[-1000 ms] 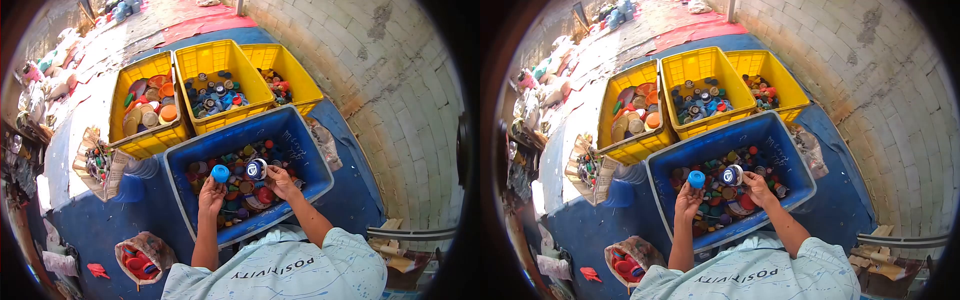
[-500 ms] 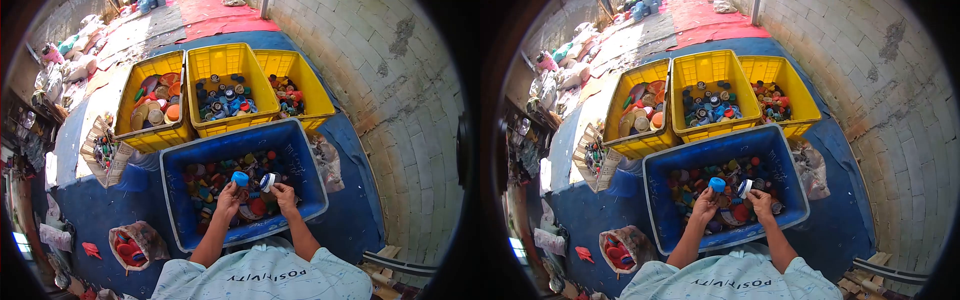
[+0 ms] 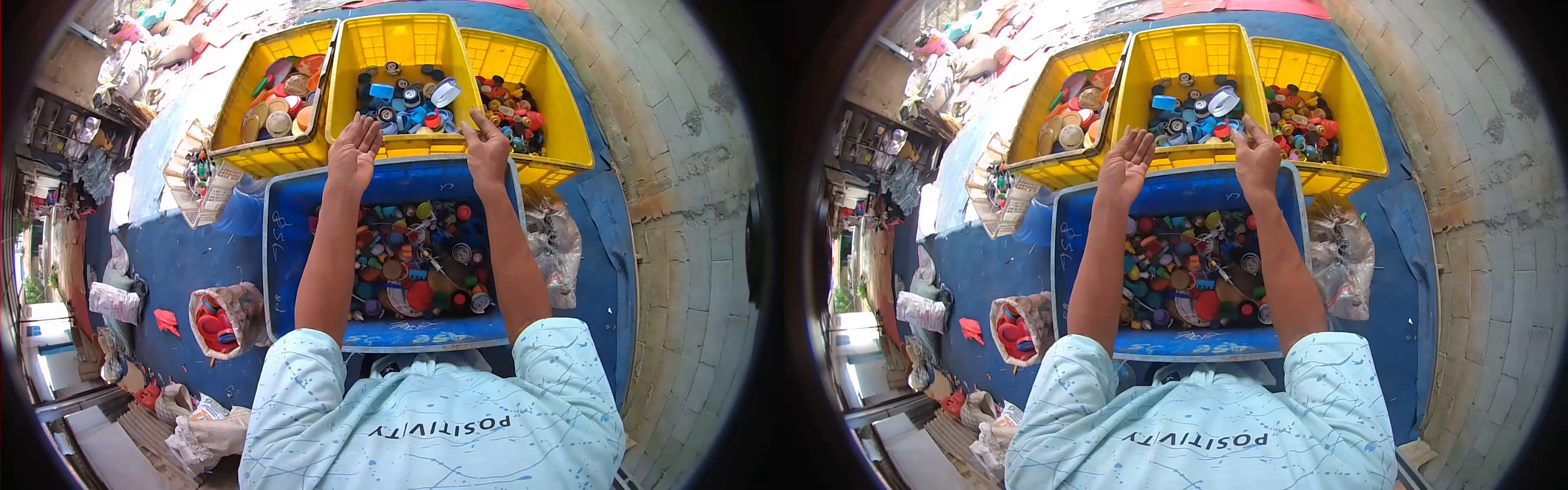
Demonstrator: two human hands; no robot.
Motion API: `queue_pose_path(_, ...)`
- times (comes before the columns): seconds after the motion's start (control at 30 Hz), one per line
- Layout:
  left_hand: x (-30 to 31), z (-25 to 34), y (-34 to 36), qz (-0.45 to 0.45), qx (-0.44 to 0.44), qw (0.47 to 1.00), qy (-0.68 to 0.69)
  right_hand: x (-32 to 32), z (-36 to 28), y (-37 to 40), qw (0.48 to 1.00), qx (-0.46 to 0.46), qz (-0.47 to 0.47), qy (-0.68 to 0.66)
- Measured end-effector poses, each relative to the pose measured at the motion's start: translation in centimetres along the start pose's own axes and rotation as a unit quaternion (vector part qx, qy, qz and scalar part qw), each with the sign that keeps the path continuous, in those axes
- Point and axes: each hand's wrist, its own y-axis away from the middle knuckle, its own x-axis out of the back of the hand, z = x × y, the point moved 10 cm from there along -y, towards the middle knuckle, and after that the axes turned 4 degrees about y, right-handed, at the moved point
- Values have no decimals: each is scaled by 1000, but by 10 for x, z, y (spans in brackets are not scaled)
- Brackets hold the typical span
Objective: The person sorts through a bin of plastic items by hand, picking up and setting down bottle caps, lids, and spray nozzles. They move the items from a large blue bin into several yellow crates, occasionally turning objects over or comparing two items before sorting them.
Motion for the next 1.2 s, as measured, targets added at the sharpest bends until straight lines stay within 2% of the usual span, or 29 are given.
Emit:
queue_pose_path(0.07, 34, -3, 22, 24, -7, 1000, -2, 12, 28, 21, 1000, -20, 10, 2)
queue_pose_path(0.1, 61, -10, 32, 64, 3, 998, 11, 14, 46, 36, 999, -40, 0, -2)
queue_pose_path(0.2, 167, -35, 57, 165, 32, 985, 39, 20, 100, 86, 996, -89, -30, 1)
queue_pose_path(0.3, 251, -56, 95, 247, 48, 968, 22, 5, 149, 132, 983, -131, -106, 76)
queue_pose_path(0.37, 276, -65, 120, 269, 71, 959, 45, -18, 156, 158, 950, -123, -208, 198)
queue_pose_path(0.43, 293, -67, 141, 297, 67, 950, 70, -45, 169, 183, 912, -60, -306, 267)
queue_pose_path(0.5, 304, -66, 155, 293, 62, 951, 73, -61, 194, 206, 856, -21, -368, 362)
queue_pose_path(0.6, 319, -62, 169, 294, 63, 951, 68, -81, 224, 233, 787, -28, -442, 428)
queue_pose_path(0.67, 330, -62, 174, 297, 75, 950, 64, -96, 245, 246, 769, -4, -463, 440)
queue_pose_path(0.8, 345, -58, 183, 311, 93, 944, 57, -124, 292, 271, 728, 44, -489, 478)
queue_pose_path(0.9, 357, -57, 185, 315, 101, 941, 66, -139, 282, 277, 743, 158, -423, 494)
queue_pose_path(1.1, 349, -48, 181, 317, 116, 941, 36, -155, 277, 278, 752, 175, -357, 526)
queue_pose_path(1.2, 350, -44, 175, 309, 121, 943, 20, -163, 276, 279, 730, 191, -350, 555)
